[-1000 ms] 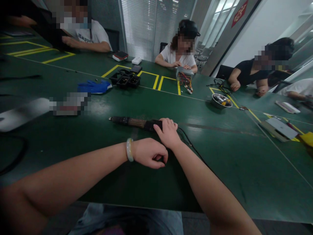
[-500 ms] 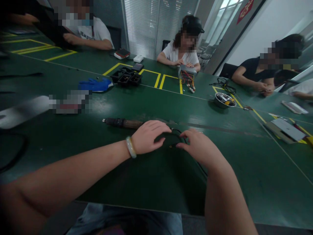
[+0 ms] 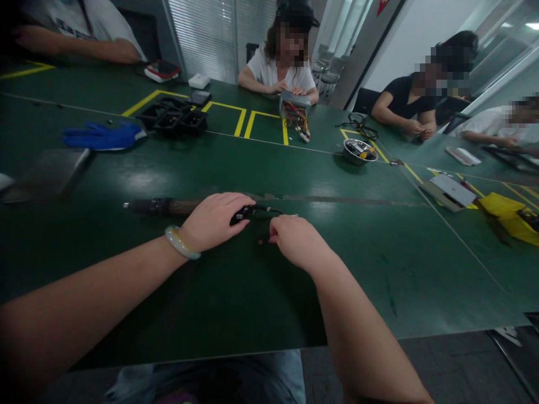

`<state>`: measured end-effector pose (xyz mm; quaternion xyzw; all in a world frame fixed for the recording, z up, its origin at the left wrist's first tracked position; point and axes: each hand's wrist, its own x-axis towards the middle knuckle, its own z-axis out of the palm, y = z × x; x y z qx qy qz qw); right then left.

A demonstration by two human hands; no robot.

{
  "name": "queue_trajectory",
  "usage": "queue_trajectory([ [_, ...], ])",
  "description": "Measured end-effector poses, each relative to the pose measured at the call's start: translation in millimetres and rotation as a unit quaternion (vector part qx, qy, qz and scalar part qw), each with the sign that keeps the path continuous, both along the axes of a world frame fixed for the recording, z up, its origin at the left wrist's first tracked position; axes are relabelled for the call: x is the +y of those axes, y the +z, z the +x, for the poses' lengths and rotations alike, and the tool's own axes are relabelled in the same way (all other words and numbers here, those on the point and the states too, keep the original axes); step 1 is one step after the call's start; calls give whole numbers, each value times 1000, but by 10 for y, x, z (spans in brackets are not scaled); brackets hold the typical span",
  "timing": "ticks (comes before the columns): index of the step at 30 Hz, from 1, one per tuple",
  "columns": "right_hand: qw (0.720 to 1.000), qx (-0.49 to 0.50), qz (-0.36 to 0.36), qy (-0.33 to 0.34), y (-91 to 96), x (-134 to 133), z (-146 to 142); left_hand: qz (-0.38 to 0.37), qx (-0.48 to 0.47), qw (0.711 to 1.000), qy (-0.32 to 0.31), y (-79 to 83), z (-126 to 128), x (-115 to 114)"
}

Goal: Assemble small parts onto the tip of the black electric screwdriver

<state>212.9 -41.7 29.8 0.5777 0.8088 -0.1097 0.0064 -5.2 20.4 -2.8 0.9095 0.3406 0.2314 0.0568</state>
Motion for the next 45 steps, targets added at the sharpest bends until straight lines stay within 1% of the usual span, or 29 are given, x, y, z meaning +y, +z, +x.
queue_trajectory([
  [2, 1000, -8, 24, 10, -50, -43, -89, 4, 8, 1000, 3, 14, 5, 0],
  [4, 998, -15, 54, -11, -97, -77, -170, 6, 18, 1000, 6, 23, 4, 1],
  [6, 994, -8, 84, -64, -125, -82, -214, 7, 27, 1000, 13, 32, -6, 3],
  [8, 984, 30, 123, -128, -135, -42, -202, 5, 33, 999, 21, 44, -24, -1],
  [11, 947, 110, 211, -214, -156, 100, -69, -4, 39, 999, 24, 65, -45, -28],
  [13, 919, 156, 261, -252, -203, 225, 67, -8, 45, 999, 23, 76, -46, -59],
  [14, 909, 177, 269, -263, -237, 286, 135, -8, 48, 999, 23, 78, -43, -75],
  [16, 905, 216, 244, -272, -313, 386, 248, -6, 49, 999, 22, 78, -34, -98],
  [19, 915, 276, 157, -248, -386, 445, 324, -5, 45, 999, 17, 68, -29, -102],
  [22, 928, 308, 88, -190, -350, 386, 291, -3, 41, 999, 10, 56, -39, -86],
  [24, 944, 288, 54, -149, -281, 305, 227, 1, 39, 999, 8, 49, -48, -77],
  [26, 961, 250, 36, -108, -212, 224, 135, 3, 38, 999, 6, 42, -54, -71],
  [29, 976, 204, 44, -56, -156, 143, -28, 0, 30, 1000, -4, 28, -56, -61],
  [32, 980, 185, 68, -33, -162, 120, -159, -3, 25, 1000, -14, 17, -56, -42],
  [36, 979, 181, 84, -48, -205, 129, -206, 2, 32, 999, -11, 13, -51, -21],
  [40, 979, 154, 111, -71, -227, 131, -199, 13, 43, 999, -12, 18, -35, -20],
  [45, 982, 127, 120, -66, -223, 124, -215, 25, 52, 998, -20, 11, -14, -20],
])
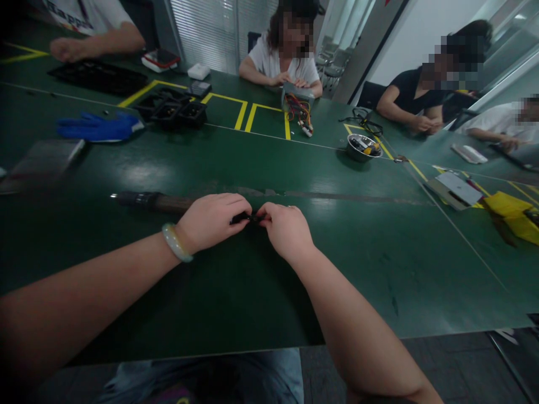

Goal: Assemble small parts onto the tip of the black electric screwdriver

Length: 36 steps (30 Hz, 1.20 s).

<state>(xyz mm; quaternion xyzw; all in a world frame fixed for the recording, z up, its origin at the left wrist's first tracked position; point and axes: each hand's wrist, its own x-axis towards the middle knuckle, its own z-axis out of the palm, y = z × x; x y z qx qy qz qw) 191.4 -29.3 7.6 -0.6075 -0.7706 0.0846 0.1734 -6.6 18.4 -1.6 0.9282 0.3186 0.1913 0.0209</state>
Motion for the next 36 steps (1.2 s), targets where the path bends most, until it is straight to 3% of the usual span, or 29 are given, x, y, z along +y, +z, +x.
queue_trajectory([
  [20, 997, 60, 35, 39, -48, 66, 25, -20, -4, 1000, -1, 11, -7, 22],
  [30, 962, 269, -46, -8, -253, 161, 66, -8, -2, 1000, 4, 13, 3, 27],
  [36, 978, 208, -30, 5, -181, 136, 77, -7, -1, 1000, 4, 7, 6, 26],
])
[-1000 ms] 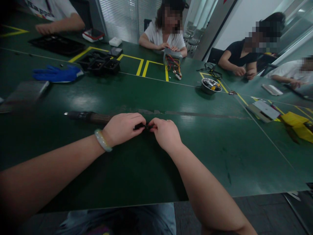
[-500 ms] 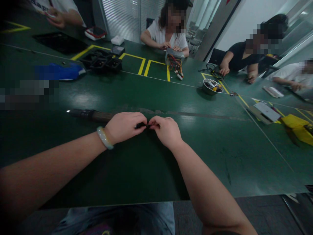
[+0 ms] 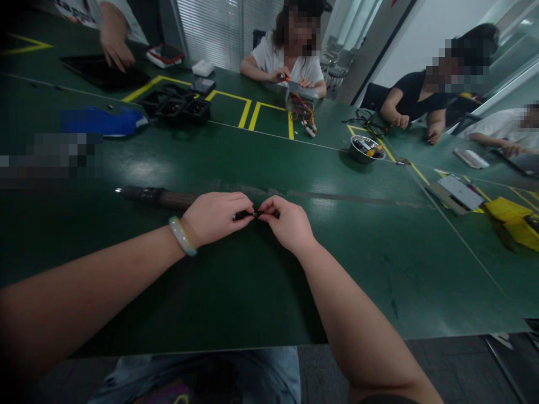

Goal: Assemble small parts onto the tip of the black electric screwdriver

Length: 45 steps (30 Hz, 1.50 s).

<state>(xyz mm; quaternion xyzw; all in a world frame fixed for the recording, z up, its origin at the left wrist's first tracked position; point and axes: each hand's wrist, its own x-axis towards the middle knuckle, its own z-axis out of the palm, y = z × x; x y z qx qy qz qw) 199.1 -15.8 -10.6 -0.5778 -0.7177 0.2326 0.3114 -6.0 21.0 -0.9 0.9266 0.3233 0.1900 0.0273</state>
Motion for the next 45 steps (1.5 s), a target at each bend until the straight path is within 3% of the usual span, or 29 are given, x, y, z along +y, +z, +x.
queue_trajectory([
  [8, 989, -135, 50, 31, 140, -49, -25, 9, 17, 1000, -7, 1, -7, -2],
  [28, 981, -168, 83, 49, 153, -66, -14, -15, -18, 999, -41, -30, -23, 26],
  [38, 995, -89, 32, -8, 68, -57, -31, -26, -24, 998, -44, -35, -22, 33],
  [45, 988, -143, 54, -31, 75, -90, -98, -18, -21, 999, -36, -25, -16, 35],
])
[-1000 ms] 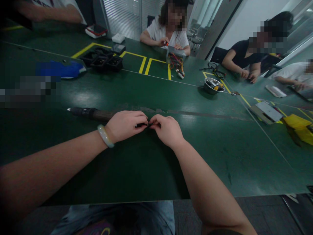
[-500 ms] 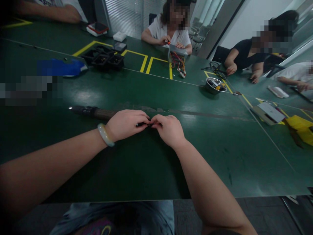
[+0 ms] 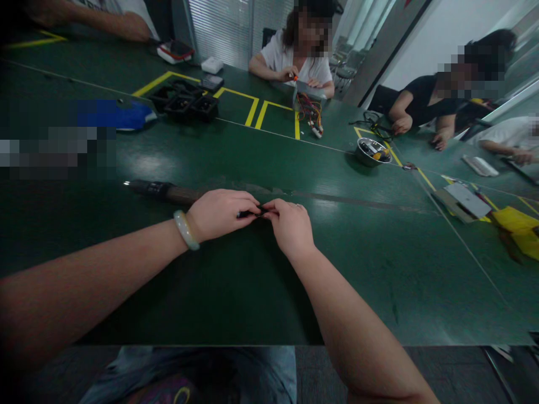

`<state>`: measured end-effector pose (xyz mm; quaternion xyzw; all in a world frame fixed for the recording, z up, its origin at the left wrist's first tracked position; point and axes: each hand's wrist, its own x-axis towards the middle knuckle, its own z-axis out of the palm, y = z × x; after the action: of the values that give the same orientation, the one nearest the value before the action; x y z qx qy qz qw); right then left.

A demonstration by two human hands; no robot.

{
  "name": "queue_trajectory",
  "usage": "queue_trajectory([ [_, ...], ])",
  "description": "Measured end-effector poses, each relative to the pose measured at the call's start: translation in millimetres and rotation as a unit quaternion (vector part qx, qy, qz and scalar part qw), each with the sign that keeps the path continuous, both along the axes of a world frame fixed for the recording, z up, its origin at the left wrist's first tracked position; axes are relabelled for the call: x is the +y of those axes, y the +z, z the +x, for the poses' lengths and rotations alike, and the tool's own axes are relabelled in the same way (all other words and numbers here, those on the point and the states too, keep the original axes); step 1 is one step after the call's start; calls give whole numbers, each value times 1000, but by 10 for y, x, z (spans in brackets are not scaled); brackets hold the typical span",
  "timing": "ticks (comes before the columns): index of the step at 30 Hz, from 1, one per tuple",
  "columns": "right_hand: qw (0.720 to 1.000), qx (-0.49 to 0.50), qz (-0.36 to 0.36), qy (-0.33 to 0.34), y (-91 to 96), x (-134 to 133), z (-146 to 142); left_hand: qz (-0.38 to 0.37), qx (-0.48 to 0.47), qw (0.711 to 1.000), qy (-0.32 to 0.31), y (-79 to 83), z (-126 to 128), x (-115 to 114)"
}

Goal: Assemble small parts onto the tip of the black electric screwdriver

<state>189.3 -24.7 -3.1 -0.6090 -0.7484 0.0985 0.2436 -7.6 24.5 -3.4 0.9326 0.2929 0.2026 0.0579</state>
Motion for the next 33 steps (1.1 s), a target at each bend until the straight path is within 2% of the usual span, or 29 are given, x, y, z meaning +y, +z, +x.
queue_trajectory([
  [6, 1000, -13, 7, -24, 27, -16, -18, 3, 0, 1000, -4, -4, 1, 0],
  [12, 1000, -18, -14, -15, 23, -17, -16, -1, -3, 1000, -9, -35, -3, 15],
  [22, 997, 42, -35, -53, -45, -4, -30, -14, 4, 1000, -11, -33, -6, 34],
  [33, 999, 5, -5, -35, -1, -46, -93, 1, -10, 1000, 0, -49, 8, 20],
])
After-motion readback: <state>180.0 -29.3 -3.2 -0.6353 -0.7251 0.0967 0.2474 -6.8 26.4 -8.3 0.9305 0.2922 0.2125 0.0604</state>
